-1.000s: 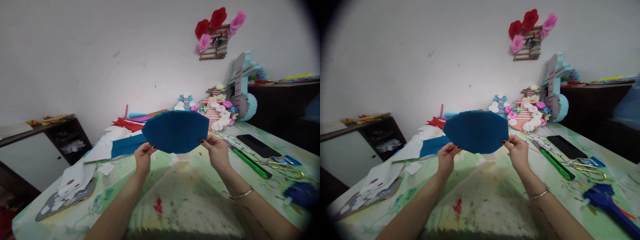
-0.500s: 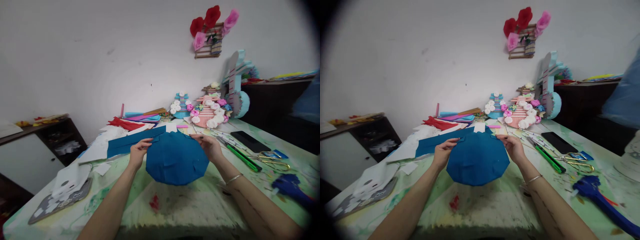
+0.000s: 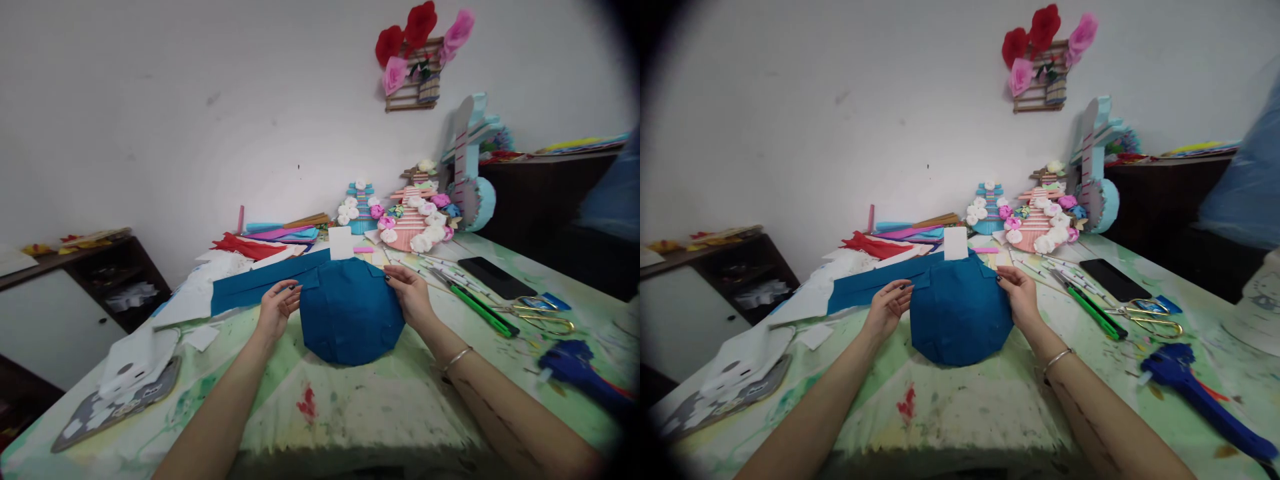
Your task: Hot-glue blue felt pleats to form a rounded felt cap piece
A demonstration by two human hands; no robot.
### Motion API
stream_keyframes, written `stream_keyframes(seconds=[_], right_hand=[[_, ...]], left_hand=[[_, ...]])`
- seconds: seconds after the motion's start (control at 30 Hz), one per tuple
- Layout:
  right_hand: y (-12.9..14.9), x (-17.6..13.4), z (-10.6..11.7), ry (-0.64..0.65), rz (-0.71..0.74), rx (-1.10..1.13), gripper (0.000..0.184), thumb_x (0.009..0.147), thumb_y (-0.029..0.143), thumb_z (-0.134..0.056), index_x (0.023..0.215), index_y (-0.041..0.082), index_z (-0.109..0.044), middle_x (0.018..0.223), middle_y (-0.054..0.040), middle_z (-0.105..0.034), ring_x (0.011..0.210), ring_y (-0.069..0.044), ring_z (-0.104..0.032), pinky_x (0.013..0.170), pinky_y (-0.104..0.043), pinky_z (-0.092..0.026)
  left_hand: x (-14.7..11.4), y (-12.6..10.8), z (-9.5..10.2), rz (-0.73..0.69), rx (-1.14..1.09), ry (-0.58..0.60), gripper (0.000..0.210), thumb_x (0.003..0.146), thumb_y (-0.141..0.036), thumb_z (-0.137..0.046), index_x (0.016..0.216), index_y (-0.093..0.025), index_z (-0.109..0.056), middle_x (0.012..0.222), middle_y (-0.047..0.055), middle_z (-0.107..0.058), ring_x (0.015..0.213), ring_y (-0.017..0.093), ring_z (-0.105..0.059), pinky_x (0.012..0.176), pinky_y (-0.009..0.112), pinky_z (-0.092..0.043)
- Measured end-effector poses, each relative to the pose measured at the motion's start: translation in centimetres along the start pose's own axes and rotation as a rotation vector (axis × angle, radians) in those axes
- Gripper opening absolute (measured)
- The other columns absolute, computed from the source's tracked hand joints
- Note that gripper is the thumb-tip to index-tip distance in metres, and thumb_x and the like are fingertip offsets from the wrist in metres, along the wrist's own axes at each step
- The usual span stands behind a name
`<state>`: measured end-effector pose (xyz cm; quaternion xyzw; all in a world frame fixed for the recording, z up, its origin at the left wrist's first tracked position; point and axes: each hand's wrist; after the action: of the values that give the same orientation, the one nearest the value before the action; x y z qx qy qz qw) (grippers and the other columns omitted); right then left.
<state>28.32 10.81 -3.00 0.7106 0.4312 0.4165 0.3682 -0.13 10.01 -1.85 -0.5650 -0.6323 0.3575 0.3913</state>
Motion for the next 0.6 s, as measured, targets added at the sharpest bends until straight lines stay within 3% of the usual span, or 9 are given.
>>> stream_keyframes(seconds=[0.23,0.37,0.6], right_hand=[[0.5,-0.3,0.0,-0.051,-0.100,0.007,0.033,0.052,0.028,-0.076,0.084,0.021,-0.071,0.081,-0.0024,-0.071,0.060,-0.016,-0.057,0.051,-0.026,-0.038],[0.7,-0.4,-0.1,-0.048,-0.160,0.014,0.032,0.054,0.034,-0.079,0.082,0.021,-0.071,0.072,-0.0007,-0.069,0.056,-0.014,-0.055,0.048,-0.025,-0.036],[0.4,-0.4,-0.3,-0.027,-0.222,0.000,0.022,0.057,0.037,-0.078,0.061,0.020,-0.064,0.050,0.0036,-0.058,0.046,-0.012,-0.046,0.044,-0.025,-0.031]], left_hand=[[-0.2,0.7,-0.4,0.063,-0.024,0.013,0.034,0.052,-0.027,-0.085,0.078,-0.010,-0.072,0.066,0.005,-0.070,0.056,0.012,-0.063,0.054,0.021,-0.049],[-0.2,0.8,-0.5,0.060,-0.006,0.011,0.043,0.046,-0.028,-0.089,0.082,-0.010,-0.073,0.067,0.005,-0.070,0.058,0.013,-0.063,0.056,0.023,-0.048],[-0.2,1.0,-0.6,0.066,0.044,-0.007,0.045,0.044,-0.032,-0.090,0.080,-0.012,-0.072,0.065,0.003,-0.069,0.055,0.011,-0.060,0.054,0.022,-0.046]])
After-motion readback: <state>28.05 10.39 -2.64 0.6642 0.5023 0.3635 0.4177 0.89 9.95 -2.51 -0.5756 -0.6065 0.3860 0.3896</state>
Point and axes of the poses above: each hand's wrist, its own x-axis towards the middle knuckle, its own z-axis out of the back of the hand, y = z × x
